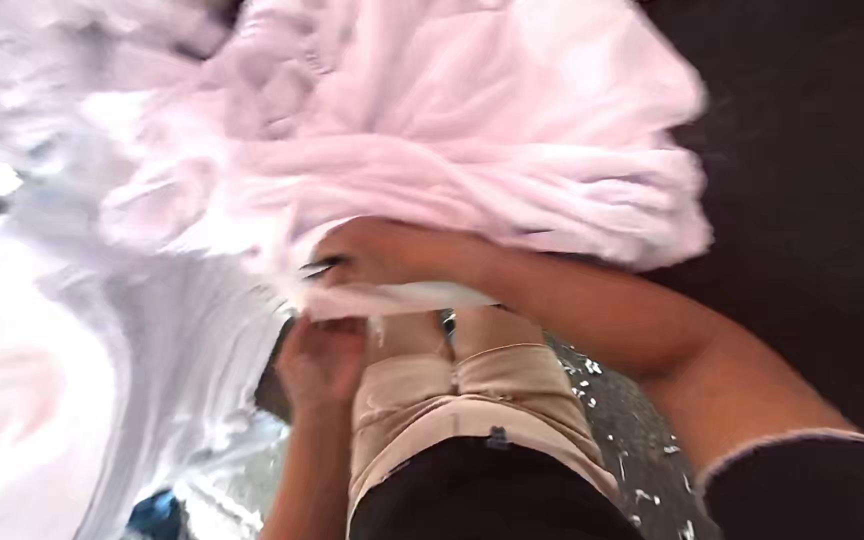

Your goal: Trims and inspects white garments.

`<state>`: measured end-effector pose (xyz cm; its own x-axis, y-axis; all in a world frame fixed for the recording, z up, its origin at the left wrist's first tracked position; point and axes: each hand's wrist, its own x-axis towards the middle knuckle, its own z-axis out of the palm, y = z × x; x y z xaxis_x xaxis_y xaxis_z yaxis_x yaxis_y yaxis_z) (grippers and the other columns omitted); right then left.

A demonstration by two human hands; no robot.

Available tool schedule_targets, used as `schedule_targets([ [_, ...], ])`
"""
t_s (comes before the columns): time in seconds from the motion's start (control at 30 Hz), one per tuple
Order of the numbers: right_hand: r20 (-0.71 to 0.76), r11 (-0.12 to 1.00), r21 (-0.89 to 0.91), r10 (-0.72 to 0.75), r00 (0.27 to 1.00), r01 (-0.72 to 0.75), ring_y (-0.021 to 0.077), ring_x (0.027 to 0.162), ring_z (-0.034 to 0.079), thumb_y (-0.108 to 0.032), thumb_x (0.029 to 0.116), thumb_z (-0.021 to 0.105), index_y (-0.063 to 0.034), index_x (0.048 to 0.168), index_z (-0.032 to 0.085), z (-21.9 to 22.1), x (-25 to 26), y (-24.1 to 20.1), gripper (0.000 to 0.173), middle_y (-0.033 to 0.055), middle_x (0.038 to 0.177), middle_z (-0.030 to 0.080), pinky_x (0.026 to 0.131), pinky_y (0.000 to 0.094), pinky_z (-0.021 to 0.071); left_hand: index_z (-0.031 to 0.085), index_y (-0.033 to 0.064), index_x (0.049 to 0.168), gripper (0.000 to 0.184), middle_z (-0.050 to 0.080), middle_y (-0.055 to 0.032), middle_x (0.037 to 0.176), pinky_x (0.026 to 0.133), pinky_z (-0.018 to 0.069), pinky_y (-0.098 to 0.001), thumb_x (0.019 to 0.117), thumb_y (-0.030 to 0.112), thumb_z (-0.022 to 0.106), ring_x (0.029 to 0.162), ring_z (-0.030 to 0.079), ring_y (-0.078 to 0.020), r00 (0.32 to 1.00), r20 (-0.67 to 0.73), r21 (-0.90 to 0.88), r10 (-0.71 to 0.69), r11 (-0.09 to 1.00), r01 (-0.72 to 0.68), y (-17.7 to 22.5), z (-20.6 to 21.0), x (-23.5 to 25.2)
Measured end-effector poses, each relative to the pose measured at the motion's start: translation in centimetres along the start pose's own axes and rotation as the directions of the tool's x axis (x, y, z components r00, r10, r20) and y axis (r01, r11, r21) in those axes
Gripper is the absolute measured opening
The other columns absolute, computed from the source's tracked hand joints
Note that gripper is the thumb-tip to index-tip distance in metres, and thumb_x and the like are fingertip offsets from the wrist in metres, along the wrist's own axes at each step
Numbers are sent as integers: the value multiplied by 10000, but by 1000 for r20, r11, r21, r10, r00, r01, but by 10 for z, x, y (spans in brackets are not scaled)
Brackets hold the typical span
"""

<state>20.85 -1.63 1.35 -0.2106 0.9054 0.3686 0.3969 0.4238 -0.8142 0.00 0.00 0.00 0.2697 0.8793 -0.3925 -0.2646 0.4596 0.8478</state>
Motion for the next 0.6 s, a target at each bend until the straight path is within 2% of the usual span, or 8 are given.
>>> schedule_targets([
  [0.07, 12, 1000, -26, -6, 1000, 6, 255, 1005, 696, -177, 1016, 619, 24, 1106, 726, 1, 3, 5, 245, 165, 1049, 729, 944, 423, 535, 554, 131, 1185, 401, 708, -17, 1018, 892, 585, -377, 1103, 254, 181, 968, 704, -161, 999, 36, 18, -26, 1000, 26, -1, 2, -2],
  [0.13, 31, 998, -22, 64, 997, -63, 230, 1007, 687, -201, 1037, 599, 21, 1169, 709, -2, 2, 0, 281, 162, 1098, 720, 944, 396, 533, 518, 105, 1248, 336, 692, -35, 1065, 932, 572, -391, 1114, 201, 225, 1003, 697, -175, 994, 77, 87, -75, 994, 69, -3, 7, -7],
  [0.23, -15, 986, -7, 164, 986, -164, 155, 936, 675, -221, 1041, 598, -4, 1217, 694, -3, -2, -8, 296, 125, 1081, 717, 886, 324, 549, 518, 48, 1215, 223, 704, -54, 1005, 875, 597, -370, 1100, 110, 338, 915, 714, -173, 976, 177, 178, -130, 979, 98, -10, 7, -8],
  [0.27, -39, 980, -21, 195, 980, -196, 141, 909, 667, -234, 1039, 600, -15, 1217, 696, -2, -5, -11, 299, 114, 1062, 716, 861, 317, 549, 542, 39, 1163, 188, 705, -37, 937, 821, 604, -330, 1097, 102, 376, 844, 713, -144, 972, 192, 213, -136, 973, 94, -11, 6, -8],
  [0.33, -64, 960, -126, 244, 968, -250, 169, 924, 671, -260, 1032, 610, -34, 1209, 699, 2, -14, -20, 300, 110, 1072, 709, 865, 364, 559, 603, 33, 1006, 195, 667, 13, 754, 657, 564, -224, 1090, 107, 444, 654, 641, -62, 974, 181, 308, -133, 949, 72, -11, 1, -8],
  [0.4, -61, 925, -273, 258, 964, -265, 238, 925, 685, -218, 1012, 647, -16, 1201, 696, 10, -28, -37, 281, 135, 1079, 701, 847, 439, 576, 611, 44, 928, 218, 616, 43, 683, 585, 514, -178, 1081, 105, 468, 577, 573, -23, 970, 212, 377, -116, 926, 28, -9, -10, -9],
  [0.5, -92, 854, -491, 148, 985, -174, 275, 789, 709, -210, 980, 658, 3, 1117, 702, 35, -55, -46, 257, 147, 991, 708, 675, 452, 600, 653, 38, 919, 196, 609, 79, 668, 598, 512, -166, 1048, 54, 506, 586, 572, 1, 957, 279, 408, -81, 912, -42, -10, -29, -15],
  [0.6, -161, 805, -563, 113, 980, -186, 321, 790, 717, -227, 1011, 595, 33, 1078, 707, 64, -76, -54, 292, 184, 934, 712, 669, 449, 597, 700, 16, 962, 158, 655, 88, 745, 667, 534, -169, 1016, 41, 554, 666, 609, 18, 930, 365, 454, -41, 880, -139, -11, -46, -20],
])
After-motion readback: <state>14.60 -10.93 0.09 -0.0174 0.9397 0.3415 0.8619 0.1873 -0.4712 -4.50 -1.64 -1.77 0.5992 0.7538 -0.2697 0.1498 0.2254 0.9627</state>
